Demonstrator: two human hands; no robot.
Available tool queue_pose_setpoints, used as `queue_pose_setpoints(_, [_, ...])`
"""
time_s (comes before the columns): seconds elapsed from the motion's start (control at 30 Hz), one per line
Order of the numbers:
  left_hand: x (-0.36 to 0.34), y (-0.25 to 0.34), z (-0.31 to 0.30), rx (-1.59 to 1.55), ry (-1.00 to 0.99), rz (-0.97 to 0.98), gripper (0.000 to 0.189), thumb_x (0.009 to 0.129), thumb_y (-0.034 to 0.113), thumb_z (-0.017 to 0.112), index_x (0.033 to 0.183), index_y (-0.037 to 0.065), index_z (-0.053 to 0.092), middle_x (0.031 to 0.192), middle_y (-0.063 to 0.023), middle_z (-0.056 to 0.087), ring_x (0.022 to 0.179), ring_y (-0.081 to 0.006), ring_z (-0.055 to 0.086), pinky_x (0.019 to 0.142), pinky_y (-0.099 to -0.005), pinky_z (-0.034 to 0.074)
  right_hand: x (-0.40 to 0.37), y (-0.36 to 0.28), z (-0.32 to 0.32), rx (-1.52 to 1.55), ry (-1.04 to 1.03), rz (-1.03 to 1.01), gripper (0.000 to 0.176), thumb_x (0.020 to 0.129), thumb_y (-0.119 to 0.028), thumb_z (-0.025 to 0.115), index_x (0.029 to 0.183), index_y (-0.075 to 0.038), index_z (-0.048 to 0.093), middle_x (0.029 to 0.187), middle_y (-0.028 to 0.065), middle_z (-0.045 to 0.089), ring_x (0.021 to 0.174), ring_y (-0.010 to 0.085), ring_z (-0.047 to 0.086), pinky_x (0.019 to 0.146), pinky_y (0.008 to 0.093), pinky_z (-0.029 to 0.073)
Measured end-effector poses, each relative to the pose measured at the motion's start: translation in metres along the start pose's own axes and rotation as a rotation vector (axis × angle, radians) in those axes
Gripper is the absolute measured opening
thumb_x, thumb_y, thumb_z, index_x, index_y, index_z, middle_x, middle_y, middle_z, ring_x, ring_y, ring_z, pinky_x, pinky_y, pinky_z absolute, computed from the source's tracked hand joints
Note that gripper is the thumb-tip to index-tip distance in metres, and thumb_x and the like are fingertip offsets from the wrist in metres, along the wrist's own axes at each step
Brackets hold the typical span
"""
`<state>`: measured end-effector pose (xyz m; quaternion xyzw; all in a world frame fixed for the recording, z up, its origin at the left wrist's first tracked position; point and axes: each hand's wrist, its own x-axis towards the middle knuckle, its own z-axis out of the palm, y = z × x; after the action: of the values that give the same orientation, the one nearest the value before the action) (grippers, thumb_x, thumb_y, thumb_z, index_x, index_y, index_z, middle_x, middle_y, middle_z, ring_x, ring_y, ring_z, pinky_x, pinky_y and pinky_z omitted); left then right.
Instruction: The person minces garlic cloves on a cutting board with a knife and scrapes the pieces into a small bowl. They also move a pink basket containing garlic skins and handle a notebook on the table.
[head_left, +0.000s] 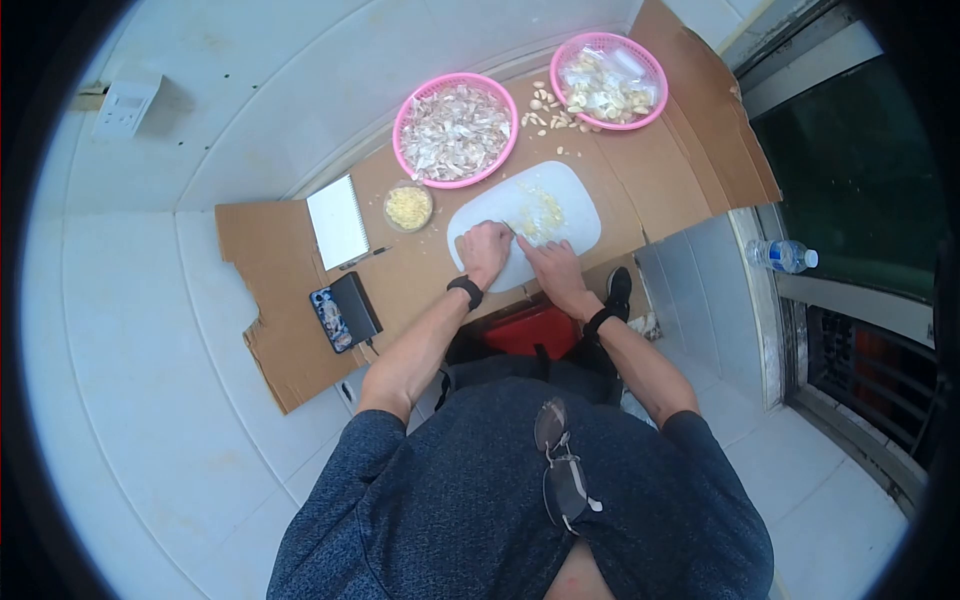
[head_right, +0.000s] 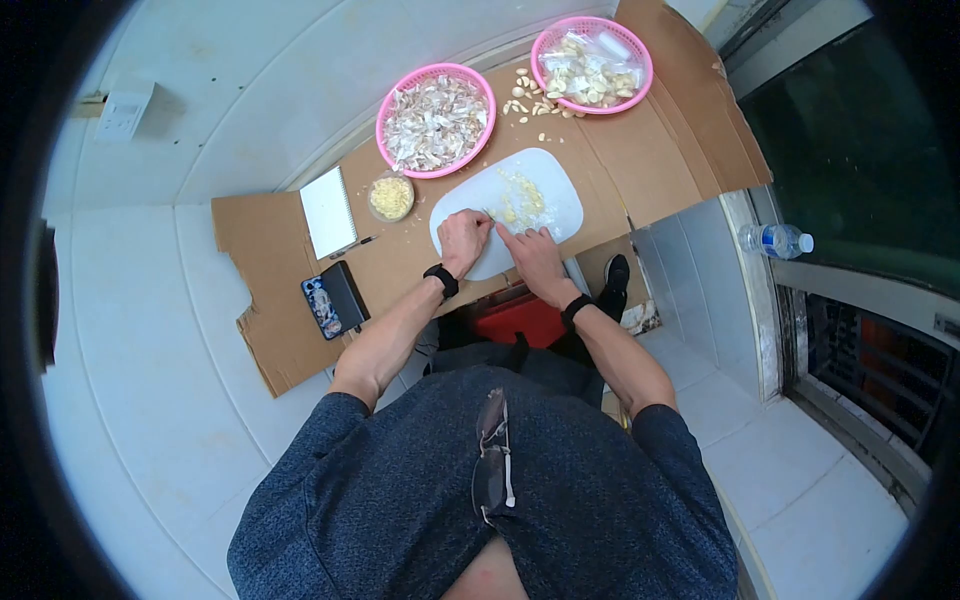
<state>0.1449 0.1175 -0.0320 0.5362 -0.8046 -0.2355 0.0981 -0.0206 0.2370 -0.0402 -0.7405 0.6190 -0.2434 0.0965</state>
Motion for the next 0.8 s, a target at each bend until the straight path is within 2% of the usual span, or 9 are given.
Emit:
queue_pose_setpoints(0.1, [0.0,0.002,-0.005,-0.003,-0.01,-0.01,0.013,0.092,0.026,0.078,0.089,0.018,0.088,0.092,-0.0144,0.082,0.082,-0.0375,0.078,0.07,-0.0526,0.057,0.004,0.001,0.004,-0.008,-0.02,0.014,0.057,0.1,-0.009,0.064,0.156,-0.006,0.061,0.087,0.0073,0.071,0.086,0.0269,0.067,0.084,0.0432,0.046])
queue_pose_setpoints(0.17, [0.0,0.007,-0.01,-0.017,-0.036,-0.026,0.014,0.091,0.021,0.08,0.096,0.01,0.089,0.089,-0.0193,0.081,0.081,-0.0391,0.079,0.077,-0.0482,0.062,0.005,0.002,0.006,-0.016,-0.029,0.023,0.057,0.1,-0.009,0.064,0.157,-0.007,0.06,0.088,0.0074,0.072,0.087,0.0273,0.068,0.084,0.0433,0.046])
queue_pose_setpoints(0.3, [0.001,0.001,-0.007,-0.059,-0.03,-0.045,0.014,0.091,0.021,0.081,0.096,0.01,0.089,0.089,-0.0189,0.081,0.081,-0.0388,0.079,0.077,-0.0479,0.062,-0.013,0.006,-0.001,0.0,-0.058,0.04,0.054,0.101,-0.008,0.064,0.155,-0.008,0.063,0.088,0.008,0.07,0.087,0.0279,0.066,0.082,0.0443,0.046])
queue_pose_setpoints(0.37, [0.001,-0.003,0.0,-0.035,-0.022,-0.042,0.013,0.092,0.026,0.079,0.094,0.018,0.089,0.091,-0.014,0.082,0.083,-0.0367,0.079,0.074,-0.0502,0.058,-0.025,0.008,-0.007,0.048,-0.046,0.04,0.054,0.102,-0.009,0.065,0.156,-0.008,0.062,0.087,0.0079,0.07,0.085,0.0281,0.066,0.081,0.0446,0.046])
queue_pose_setpoints(0.4, [0.001,-0.002,0.001,-0.038,-0.023,-0.042,0.013,0.092,0.026,0.079,0.094,0.018,0.089,0.091,-0.014,0.082,0.083,-0.0367,0.079,0.074,-0.0502,0.058,-0.028,0.008,-0.009,0.045,-0.047,0.041,0.054,0.102,-0.009,0.065,0.156,-0.008,0.062,0.087,0.0079,0.07,0.085,0.0281,0.066,0.081,0.0446,0.046])
queue_pose_setpoints(0.5, [0.001,0.0,-0.003,-0.05,-0.022,-0.046,0.013,0.092,0.026,0.079,0.093,0.018,0.09,0.093,-0.0144,0.082,0.083,-0.0369,0.079,0.075,-0.0502,0.059,-0.03,0.006,-0.014,0.023,-0.012,0.035,0.06,0.097,-0.008,0.068,0.157,-0.008,0.06,0.087,0.0074,0.071,0.086,0.0284,0.067,0.083,0.0445,0.048])
queue_pose_setpoints(0.57, [0.0,0.003,-0.008,-0.071,-0.019,-0.037,0.016,0.089,0.023,0.083,0.096,0.01,0.089,0.088,-0.0189,0.081,0.079,-0.0386,0.078,0.078,-0.0478,0.062,-0.025,0.001,-0.019,0.031,0.048,0.024,0.054,0.102,-0.009,0.067,0.156,-0.007,0.062,0.086,0.0073,0.069,0.083,0.0277,0.064,0.08,0.0439,0.046])
queue_pose_setpoints(0.8, [0.001,0.003,-0.008,-0.052,-0.03,-0.046,0.016,0.089,0.023,0.083,0.096,0.01,0.089,0.086,-0.0189,0.08,0.079,-0.0385,0.078,0.077,-0.0482,0.062,-0.009,-0.004,-0.009,0.052,0.065,0.004,0.053,0.102,-0.008,0.068,0.154,-0.006,0.063,0.083,0.007,0.067,0.081,0.0261,0.063,0.079,0.0428,0.046])
